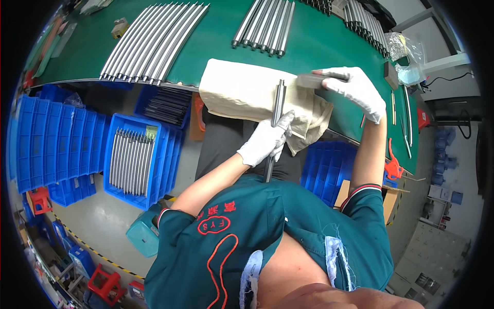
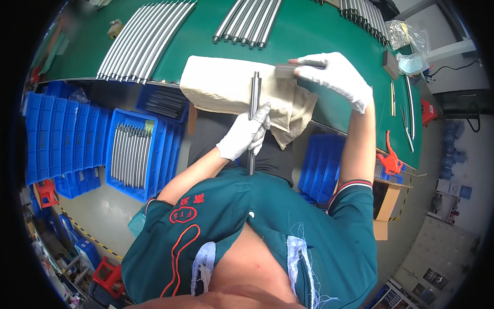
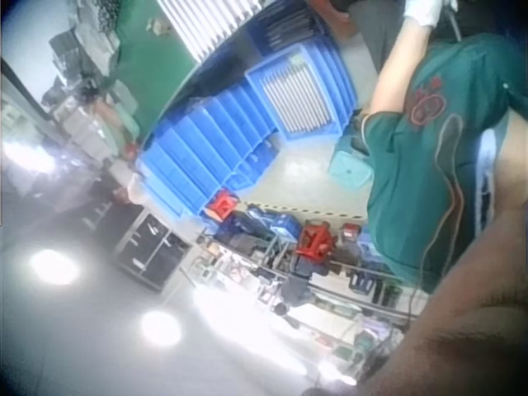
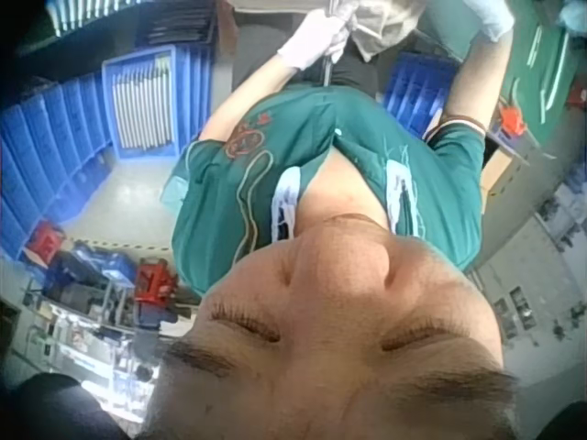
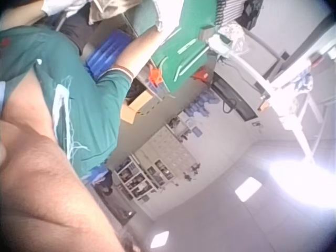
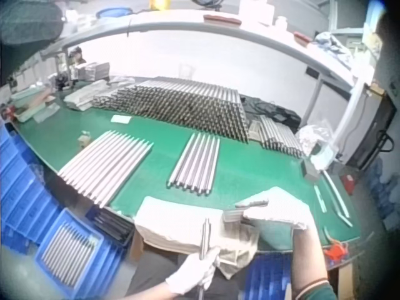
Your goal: The person is polishing metal rods using a sanding block and an air duster gun.
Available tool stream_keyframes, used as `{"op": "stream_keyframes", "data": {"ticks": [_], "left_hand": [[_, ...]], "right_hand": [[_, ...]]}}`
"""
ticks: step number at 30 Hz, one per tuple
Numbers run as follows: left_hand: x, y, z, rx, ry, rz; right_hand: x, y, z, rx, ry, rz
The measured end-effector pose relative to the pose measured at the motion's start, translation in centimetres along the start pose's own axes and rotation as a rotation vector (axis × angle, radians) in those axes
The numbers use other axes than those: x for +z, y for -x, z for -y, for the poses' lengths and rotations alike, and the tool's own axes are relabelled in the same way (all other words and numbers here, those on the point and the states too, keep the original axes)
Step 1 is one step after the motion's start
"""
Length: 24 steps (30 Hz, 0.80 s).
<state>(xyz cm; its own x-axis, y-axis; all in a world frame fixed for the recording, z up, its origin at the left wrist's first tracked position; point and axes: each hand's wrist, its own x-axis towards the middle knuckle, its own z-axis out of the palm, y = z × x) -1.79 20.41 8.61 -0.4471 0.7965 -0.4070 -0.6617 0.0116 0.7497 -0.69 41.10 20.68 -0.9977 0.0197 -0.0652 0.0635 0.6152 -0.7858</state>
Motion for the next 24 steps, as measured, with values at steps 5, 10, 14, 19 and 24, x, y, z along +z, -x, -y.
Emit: {"op": "stream_keyframes", "data": {"ticks": [5, 10, 14, 19, 24], "left_hand": [[0.2, -0.1, 0.3, 0.026, -0.041, -0.019], [0.1, 0.0, 0.3, 0.049, -0.081, -0.078], [0.3, 0.0, 0.2, 0.106, -0.227, -0.016], [0.5, -0.2, 0.4, 0.096, -0.518, -0.107], [-0.4, -0.5, 0.8, 0.062, -0.386, -0.002]], "right_hand": [[1.1, 0.2, 1.7, -0.104, -0.011, -0.027], [6.3, -2.0, 4.2, -0.108, 0.233, -0.039], [1.1, -1.7, 2.3, -0.057, 0.210, 0.078], [4.1, -1.9, 3.3, -0.130, 0.274, 0.002], [2.0, -1.4, 1.7, -0.046, 0.056, 0.002]]}}
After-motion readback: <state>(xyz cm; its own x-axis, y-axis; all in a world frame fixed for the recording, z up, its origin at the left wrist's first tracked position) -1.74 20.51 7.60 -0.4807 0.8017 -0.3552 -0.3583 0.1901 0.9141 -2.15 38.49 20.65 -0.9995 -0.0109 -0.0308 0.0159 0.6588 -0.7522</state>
